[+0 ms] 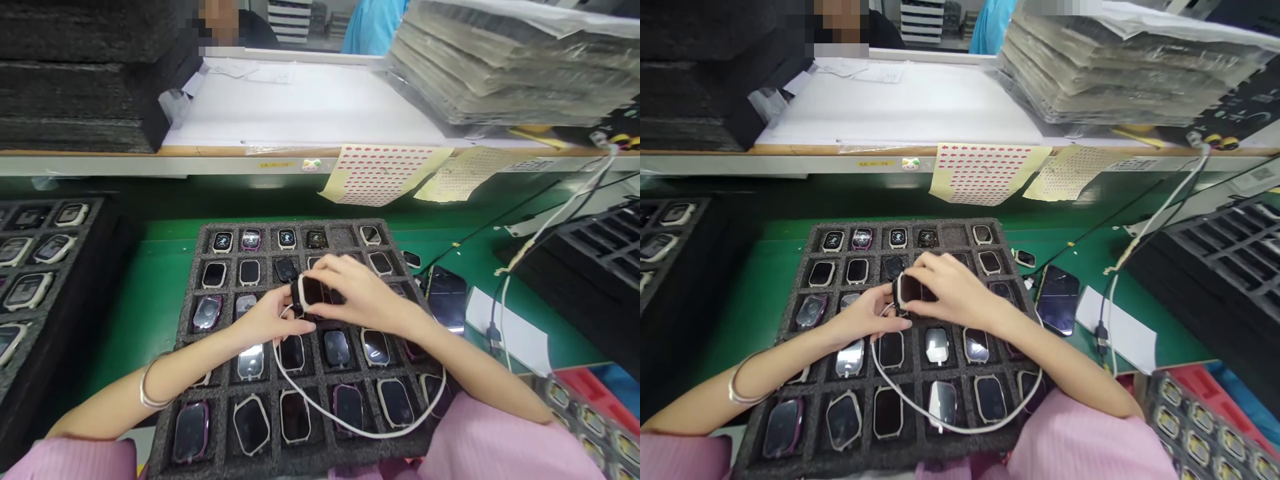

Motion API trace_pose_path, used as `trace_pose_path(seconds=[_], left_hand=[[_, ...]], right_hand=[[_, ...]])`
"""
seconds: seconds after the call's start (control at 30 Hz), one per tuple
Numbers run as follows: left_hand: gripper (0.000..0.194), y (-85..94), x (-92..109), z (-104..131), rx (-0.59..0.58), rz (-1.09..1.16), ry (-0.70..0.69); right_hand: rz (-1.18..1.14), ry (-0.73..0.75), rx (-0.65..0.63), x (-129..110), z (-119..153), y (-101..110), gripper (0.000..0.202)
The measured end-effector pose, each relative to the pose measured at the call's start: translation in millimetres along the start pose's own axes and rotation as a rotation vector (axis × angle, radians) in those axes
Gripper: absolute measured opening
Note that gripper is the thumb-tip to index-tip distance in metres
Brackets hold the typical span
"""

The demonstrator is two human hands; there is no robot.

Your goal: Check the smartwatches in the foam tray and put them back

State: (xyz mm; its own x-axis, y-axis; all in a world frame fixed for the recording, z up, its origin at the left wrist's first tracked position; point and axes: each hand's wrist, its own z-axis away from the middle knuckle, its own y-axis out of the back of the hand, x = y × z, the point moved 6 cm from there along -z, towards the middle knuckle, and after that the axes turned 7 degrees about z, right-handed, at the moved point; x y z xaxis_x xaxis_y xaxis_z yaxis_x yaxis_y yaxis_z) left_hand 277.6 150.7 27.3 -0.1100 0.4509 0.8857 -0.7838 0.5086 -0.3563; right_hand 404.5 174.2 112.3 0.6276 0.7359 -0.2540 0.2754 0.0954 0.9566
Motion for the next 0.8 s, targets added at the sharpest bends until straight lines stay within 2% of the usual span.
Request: trace_pose_path(seconds=[0.07,0.2,0.43,0.57,0.67,0.8], left_hand=[[0.044,1.1,0,0,0.024,-0.001,0.015],[0.037,1.7,0,0,0.051,-0.017,0.004],[0.035,2.8,-4,-1,0.077,-0.045,-0.028],[0.032,2.1,2,0,0.093,-0.019,-0.025],[0.031,0.3,7,-1,0.071,0.011,-0.083],[0.034,-0.9,6,-2,0.017,0.009,-0.136]], right_hand=[[0.060,0.010,-0.014,-13,0,-13,0.037],[0.147,-0.004,0.033,-14,0,-26,0.036],[0.016,0.076,0.091,-16,4,-35,0.039],[-0.103,0.058,0.173,-10,6,-32,0.036],[-0.172,0.046,0.247,-5,8,-24,0.036],[-0.155,0.046,0.219,-6,8,-25,0.035]])
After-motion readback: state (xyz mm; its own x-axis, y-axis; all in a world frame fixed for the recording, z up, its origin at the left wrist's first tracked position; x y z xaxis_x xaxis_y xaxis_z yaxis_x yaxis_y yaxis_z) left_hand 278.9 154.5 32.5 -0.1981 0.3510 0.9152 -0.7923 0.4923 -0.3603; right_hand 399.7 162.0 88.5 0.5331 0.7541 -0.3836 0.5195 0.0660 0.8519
